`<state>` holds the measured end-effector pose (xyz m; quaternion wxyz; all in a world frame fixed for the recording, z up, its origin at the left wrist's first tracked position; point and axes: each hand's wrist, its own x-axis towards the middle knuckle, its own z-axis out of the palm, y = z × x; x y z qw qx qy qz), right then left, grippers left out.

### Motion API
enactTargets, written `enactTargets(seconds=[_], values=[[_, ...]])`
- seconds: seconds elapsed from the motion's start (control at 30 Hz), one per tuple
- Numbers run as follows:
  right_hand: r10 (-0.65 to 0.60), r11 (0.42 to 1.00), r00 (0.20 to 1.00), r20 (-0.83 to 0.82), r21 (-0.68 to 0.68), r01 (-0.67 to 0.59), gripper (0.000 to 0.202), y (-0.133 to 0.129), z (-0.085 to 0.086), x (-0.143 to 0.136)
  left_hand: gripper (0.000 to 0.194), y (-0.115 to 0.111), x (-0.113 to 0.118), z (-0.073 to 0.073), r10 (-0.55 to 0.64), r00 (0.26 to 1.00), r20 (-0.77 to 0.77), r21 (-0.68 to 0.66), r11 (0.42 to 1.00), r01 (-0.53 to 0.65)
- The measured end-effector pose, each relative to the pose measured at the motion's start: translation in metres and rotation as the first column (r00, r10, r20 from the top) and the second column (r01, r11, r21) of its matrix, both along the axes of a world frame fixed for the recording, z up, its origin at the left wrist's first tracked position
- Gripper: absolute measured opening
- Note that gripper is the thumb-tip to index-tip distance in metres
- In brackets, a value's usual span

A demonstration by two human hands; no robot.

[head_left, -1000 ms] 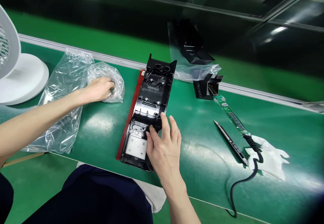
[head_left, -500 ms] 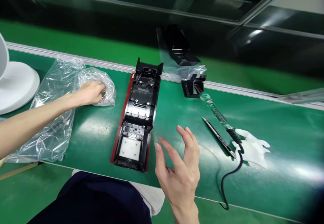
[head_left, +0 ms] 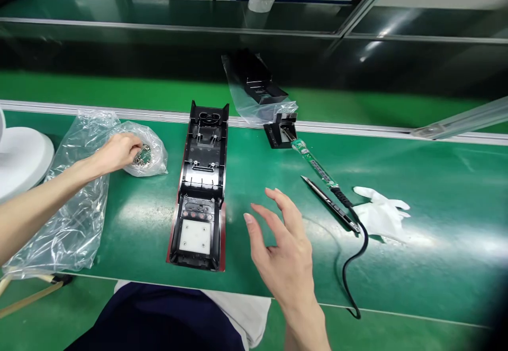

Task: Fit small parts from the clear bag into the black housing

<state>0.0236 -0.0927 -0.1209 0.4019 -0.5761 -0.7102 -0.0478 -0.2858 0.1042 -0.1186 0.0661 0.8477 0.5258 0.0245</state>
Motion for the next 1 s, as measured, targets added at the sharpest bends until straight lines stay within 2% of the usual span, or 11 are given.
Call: enactTargets(seconds=[0.13,0.2,0.3,0.37,0.4,0.43,0.5,0.57,0.63,0.77,1.0], values=[[-0.023,0.999,0.999,0.025,-0.041,0.024,0.015,-0.003,-0.010,0.008,0.037,-0.007,-0.002,0.014,0.049,0.993,0.107,0.108,0.992,-0.061],[-0.027,0.998,0.999,0.018,-0.051,0.028,0.016,-0.005,-0.013,0.009,0.035,-0.019,0.002,0.022,0.028,0.977,0.210,0.203,0.977,-0.071],[-0.029,0.998,1.000,0.003,-0.048,0.029,0.017,-0.008,-0.015,0.006,0.023,-0.047,0.016,0.034,-0.076,0.875,0.478,0.267,0.962,-0.063],[-0.030,0.999,0.999,-0.015,-0.036,0.029,0.017,-0.009,-0.017,0.001,0.010,-0.070,0.030,0.036,-0.066,0.715,0.696,0.113,0.993,-0.019],[-0.030,0.999,0.999,-0.026,-0.037,0.029,0.018,-0.008,-0.017,-0.001,0.007,-0.081,0.037,0.034,-0.003,0.600,0.800,-0.027,0.999,0.041],[-0.022,0.999,0.999,-0.033,-0.040,0.021,0.017,-0.008,-0.017,-0.004,0.005,-0.092,0.044,0.031,0.103,0.467,0.878,-0.183,0.975,0.129],[-0.004,0.999,0.999,-0.048,-0.051,0.001,0.016,-0.007,-0.018,-0.009,0.005,-0.108,0.055,0.022,0.395,0.235,0.888,-0.453,0.838,0.305],[0.016,0.998,0.999,-0.047,-0.064,-0.019,0.014,-0.006,-0.018,-0.012,0.008,-0.118,0.062,0.013,0.596,0.112,0.795,-0.581,0.696,0.421],[0.021,0.999,0.999,-0.040,-0.044,-0.023,0.014,-0.005,-0.019,-0.014,0.011,-0.123,0.065,0.007,0.675,0.067,0.735,-0.620,0.629,0.469],[0.032,0.999,0.999,-0.027,0.006,-0.032,0.017,-0.003,-0.024,-0.015,0.014,-0.124,0.066,0.003,0.740,0.027,0.672,-0.641,0.563,0.522],[0.022,1.000,0.999,-0.050,-0.002,-0.022,0.016,-0.002,-0.027,-0.017,0.013,-0.124,0.065,-0.005,0.779,0.017,0.627,-0.656,0.516,0.551]])
